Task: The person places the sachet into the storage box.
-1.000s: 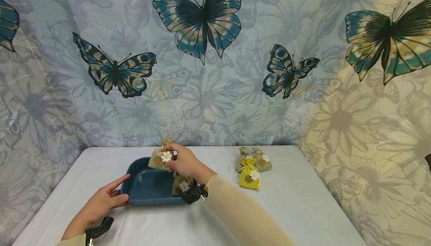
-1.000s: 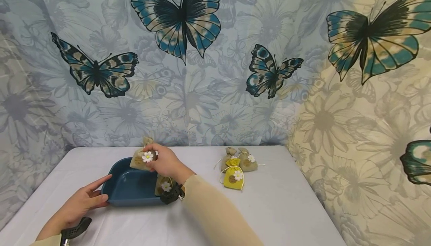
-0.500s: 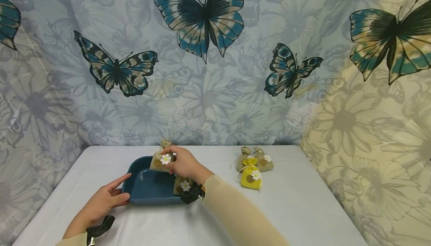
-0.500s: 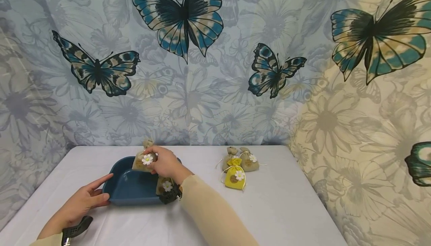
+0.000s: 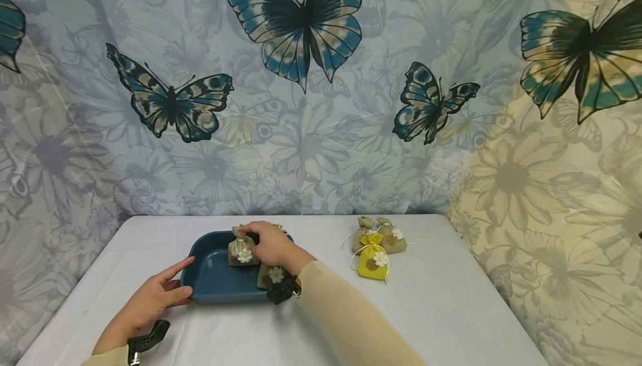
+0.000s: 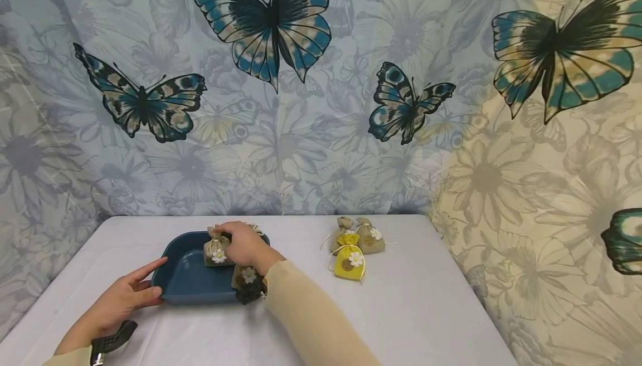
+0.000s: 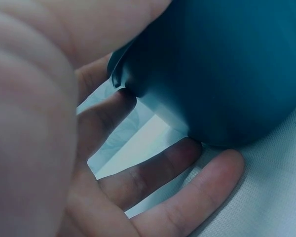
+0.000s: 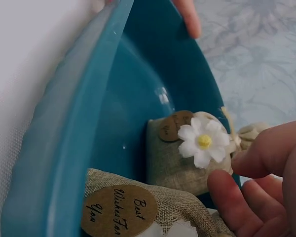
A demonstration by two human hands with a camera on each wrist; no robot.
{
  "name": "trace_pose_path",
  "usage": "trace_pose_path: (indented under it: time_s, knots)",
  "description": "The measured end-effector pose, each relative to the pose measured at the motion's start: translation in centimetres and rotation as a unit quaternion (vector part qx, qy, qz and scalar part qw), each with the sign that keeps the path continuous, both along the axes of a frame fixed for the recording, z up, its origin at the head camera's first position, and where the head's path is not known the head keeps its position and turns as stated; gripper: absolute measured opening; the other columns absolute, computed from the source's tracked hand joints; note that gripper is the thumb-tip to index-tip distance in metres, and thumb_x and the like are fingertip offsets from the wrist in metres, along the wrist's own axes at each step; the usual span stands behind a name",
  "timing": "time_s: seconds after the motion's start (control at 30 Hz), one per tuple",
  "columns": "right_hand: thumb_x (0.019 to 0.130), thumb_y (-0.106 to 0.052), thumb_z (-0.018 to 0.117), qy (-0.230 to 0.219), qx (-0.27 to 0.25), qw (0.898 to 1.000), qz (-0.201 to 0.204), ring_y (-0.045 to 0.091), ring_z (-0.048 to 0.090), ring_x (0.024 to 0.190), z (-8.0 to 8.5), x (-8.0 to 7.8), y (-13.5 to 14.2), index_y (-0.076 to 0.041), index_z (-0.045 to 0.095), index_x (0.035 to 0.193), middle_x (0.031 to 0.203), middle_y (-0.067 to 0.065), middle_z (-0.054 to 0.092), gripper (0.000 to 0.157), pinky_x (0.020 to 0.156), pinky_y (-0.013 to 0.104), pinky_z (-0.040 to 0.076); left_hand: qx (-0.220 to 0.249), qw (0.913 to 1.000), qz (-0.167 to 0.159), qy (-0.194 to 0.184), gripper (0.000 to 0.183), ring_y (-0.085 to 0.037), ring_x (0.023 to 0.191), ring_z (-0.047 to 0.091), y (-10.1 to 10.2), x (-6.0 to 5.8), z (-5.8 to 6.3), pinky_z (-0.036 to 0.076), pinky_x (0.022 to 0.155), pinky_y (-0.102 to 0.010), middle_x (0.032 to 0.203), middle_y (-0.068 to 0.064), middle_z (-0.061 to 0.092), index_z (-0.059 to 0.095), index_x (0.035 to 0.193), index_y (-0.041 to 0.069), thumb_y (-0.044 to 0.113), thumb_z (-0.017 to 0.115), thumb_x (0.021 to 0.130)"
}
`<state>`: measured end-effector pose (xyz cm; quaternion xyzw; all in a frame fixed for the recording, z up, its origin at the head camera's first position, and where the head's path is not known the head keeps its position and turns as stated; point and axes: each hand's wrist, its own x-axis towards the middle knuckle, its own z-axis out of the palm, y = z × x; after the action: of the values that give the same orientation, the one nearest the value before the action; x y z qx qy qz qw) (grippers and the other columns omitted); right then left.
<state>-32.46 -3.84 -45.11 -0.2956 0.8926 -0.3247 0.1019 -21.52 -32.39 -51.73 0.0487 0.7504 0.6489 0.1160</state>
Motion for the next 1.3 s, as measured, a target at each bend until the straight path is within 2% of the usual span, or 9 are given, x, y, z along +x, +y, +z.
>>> trace_pose_path:
  time_s: [0.23, 0.4, 0.6, 0.83, 0.97, 1.1, 1.2, 1.23, 1.3]
  knots:
    - [0.086, 0.007, 0.061, -0.019, -0.027, 0.999, -0.003, 0.012, 0.057, 0.108, -0.1, 0.0, -0.1, -0.026, 0.06, 0.139, 0.127, -0.004, 0.057, 0.062, 0.072, 0.025, 0.044, 0.002, 1.0, 0.0, -0.001, 0.077, -0.036, 0.122, 0.054, 0.0, 0.0, 0.1, 0.056, 0.087, -0.044, 0.159, -0.03, 0.009, 0.02, 0.159, 0.003, 0.009, 0.067, 0.097]
    - [0.09, 0.001, 0.062, -0.009, -0.015, 1.0, 0.009, 0.007, 0.058, 0.094, -0.2, 0.1, 0.0, -0.019, 0.067, 0.131, 0.11, -0.003, 0.066, 0.047, 0.073, 0.022, 0.047, -0.001, 1.0, 0.003, -0.001, 0.077, -0.04, 0.127, 0.047, 0.0, -0.1, 0.1, 0.056, 0.087, -0.044, 0.159, -0.03, 0.009, 0.021, 0.159, 0.003, 0.01, 0.067, 0.097]
    - [0.089, -0.006, 0.065, 0.015, 0.06, 0.998, 0.028, 0.008, 0.058, 0.104, -0.1, 0.0, -0.1, -0.017, 0.06, 0.141, 0.12, -0.002, 0.066, 0.054, 0.085, 0.024, 0.049, 0.001, 1.0, -0.004, 0.006, 0.077, -0.042, 0.128, 0.046, 0.1, 0.0, 0.3, 0.056, 0.087, -0.045, 0.159, -0.033, 0.008, 0.019, 0.159, 0.003, 0.01, 0.066, 0.098]
    - [0.089, -0.007, 0.063, 0.017, 0.085, 0.996, 0.035, 0.009, 0.053, 0.121, 0.0, 0.2, -0.1, -0.014, 0.053, 0.147, 0.134, -0.001, 0.061, 0.059, 0.098, 0.025, 0.045, -0.004, 0.9999, -0.006, 0.009, 0.077, -0.046, 0.13, 0.042, 0.1, 0.1, 0.4, 0.056, 0.087, -0.045, 0.159, -0.033, 0.005, 0.019, 0.159, 0.002, 0.011, 0.066, 0.098]
    - [0.091, -0.007, 0.062, -0.024, 0.045, 0.998, 0.022, 0.009, 0.056, 0.114, 0.2, 0.4, 0.1, -0.014, 0.054, 0.145, 0.128, -0.001, 0.063, 0.055, 0.09, 0.024, 0.048, -0.004, 1.0, -0.001, 0.005, 0.077, -0.039, 0.127, 0.048, 0.0, 0.1, 0.1, 0.056, 0.087, -0.044, 0.159, -0.032, 0.009, 0.021, 0.159, 0.003, 0.011, 0.067, 0.097]
    - [0.091, -0.007, 0.062, -0.071, -0.055, 0.996, -0.014, 0.009, 0.059, 0.101, 0.6, 0.5, 0.6, -0.013, 0.06, 0.139, 0.122, 0.0, 0.064, 0.049, 0.079, 0.026, 0.051, -0.002, 1.0, -0.002, 0.007, 0.077, -0.032, 0.121, 0.055, -0.1, 0.1, -0.1, 0.056, 0.086, -0.044, 0.158, -0.032, 0.011, 0.021, 0.159, 0.003, 0.01, 0.067, 0.097]
    - [0.093, -0.006, 0.063, -0.146, -0.186, 0.971, -0.044, 0.013, 0.062, 0.1, 1.3, 0.3, 1.3, -0.01, 0.062, 0.136, 0.122, 0.002, 0.063, 0.043, 0.082, 0.033, 0.055, -0.001, 1.0, -0.001, 0.009, 0.077, -0.026, 0.118, 0.058, -0.1, 0.1, -0.1, 0.056, 0.086, -0.043, 0.158, -0.032, 0.012, 0.022, 0.159, 0.003, 0.01, 0.067, 0.097]
    - [0.094, -0.006, 0.062, -0.18, -0.237, 0.953, -0.052, 0.016, 0.063, 0.102, 1.5, 0.2, 1.6, -0.009, 0.062, 0.135, 0.124, 0.004, 0.062, 0.041, 0.084, 0.035, 0.055, -0.002, 0.9999, -0.004, 0.012, 0.076, -0.025, 0.118, 0.058, -0.1, 0.0, -0.1, 0.056, 0.087, -0.043, 0.158, -0.033, 0.011, 0.021, 0.159, 0.002, 0.01, 0.066, 0.098]
    - [0.096, -0.005, 0.061, -0.257, -0.341, 0.902, -0.063, 0.026, 0.064, 0.105, 1.9, -0.1, 2.5, -0.006, 0.06, 0.135, 0.127, 0.01, 0.06, 0.039, 0.086, 0.042, 0.056, 0.0, 0.9999, -0.004, 0.009, 0.076, -0.022, 0.117, 0.058, 0.0, 0.0, 0.0, 0.056, 0.087, -0.043, 0.158, -0.032, 0.011, 0.021, 0.159, 0.003, 0.01, 0.066, 0.098]
